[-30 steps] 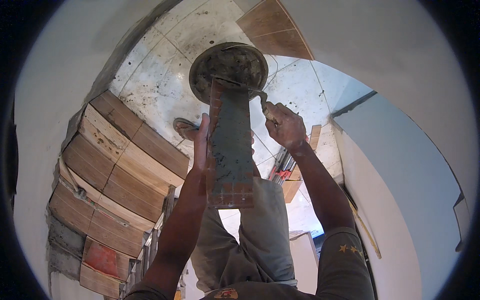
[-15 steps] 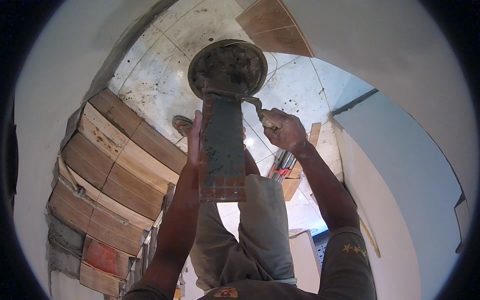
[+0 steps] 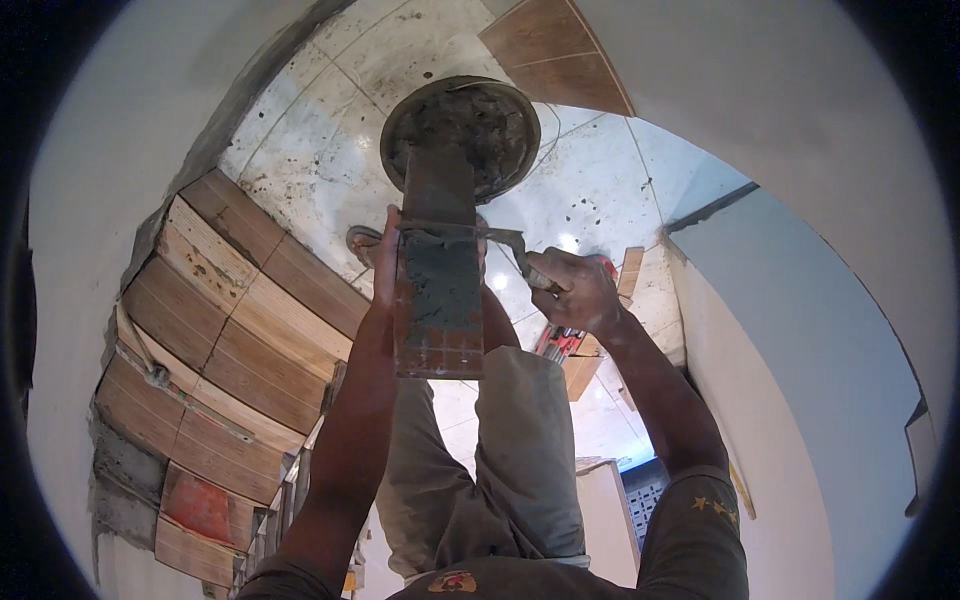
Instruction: Applying mortar and installing tiles on a staircase.
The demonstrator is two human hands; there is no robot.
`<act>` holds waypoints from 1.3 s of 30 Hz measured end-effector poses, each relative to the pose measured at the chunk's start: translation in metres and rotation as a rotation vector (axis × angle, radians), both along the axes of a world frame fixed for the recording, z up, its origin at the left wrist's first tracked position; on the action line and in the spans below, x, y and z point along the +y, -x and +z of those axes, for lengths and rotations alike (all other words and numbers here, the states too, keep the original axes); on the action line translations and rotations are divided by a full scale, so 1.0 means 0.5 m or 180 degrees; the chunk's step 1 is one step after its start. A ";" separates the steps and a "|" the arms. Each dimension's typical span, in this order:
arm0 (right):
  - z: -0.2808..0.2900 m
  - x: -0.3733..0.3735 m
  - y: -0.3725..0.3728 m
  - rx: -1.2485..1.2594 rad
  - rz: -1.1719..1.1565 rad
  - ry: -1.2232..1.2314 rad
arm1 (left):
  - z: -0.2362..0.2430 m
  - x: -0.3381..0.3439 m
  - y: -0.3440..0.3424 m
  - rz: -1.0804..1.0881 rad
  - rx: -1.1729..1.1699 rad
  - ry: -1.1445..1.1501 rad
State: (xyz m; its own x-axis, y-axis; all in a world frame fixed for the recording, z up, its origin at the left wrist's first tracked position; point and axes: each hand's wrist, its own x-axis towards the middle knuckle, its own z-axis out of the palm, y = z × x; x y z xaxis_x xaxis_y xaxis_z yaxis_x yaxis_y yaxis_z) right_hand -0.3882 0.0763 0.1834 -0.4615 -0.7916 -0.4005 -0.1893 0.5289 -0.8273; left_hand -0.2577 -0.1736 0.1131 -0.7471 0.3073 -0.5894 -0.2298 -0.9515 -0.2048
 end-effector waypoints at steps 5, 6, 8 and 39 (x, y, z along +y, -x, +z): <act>0.012 0.003 -0.014 0.0012 0.0039 0.0136 | 0.004 -0.009 0.005 -0.0164 -0.0112 -0.0120; 0.012 -0.003 -0.016 -0.0060 0.0025 0.0202 | -0.004 -0.012 0.000 -0.0127 -0.0096 -0.0065; 0.033 0.000 -0.017 -0.0142 -0.0020 0.0218 | 0.011 -0.014 0.013 -0.0120 -0.0090 -0.0060; 0.169 0.022 -0.017 -0.0540 -0.0496 0.0011 | -0.037 -0.050 0.016 0.1058 0.0513 -0.0347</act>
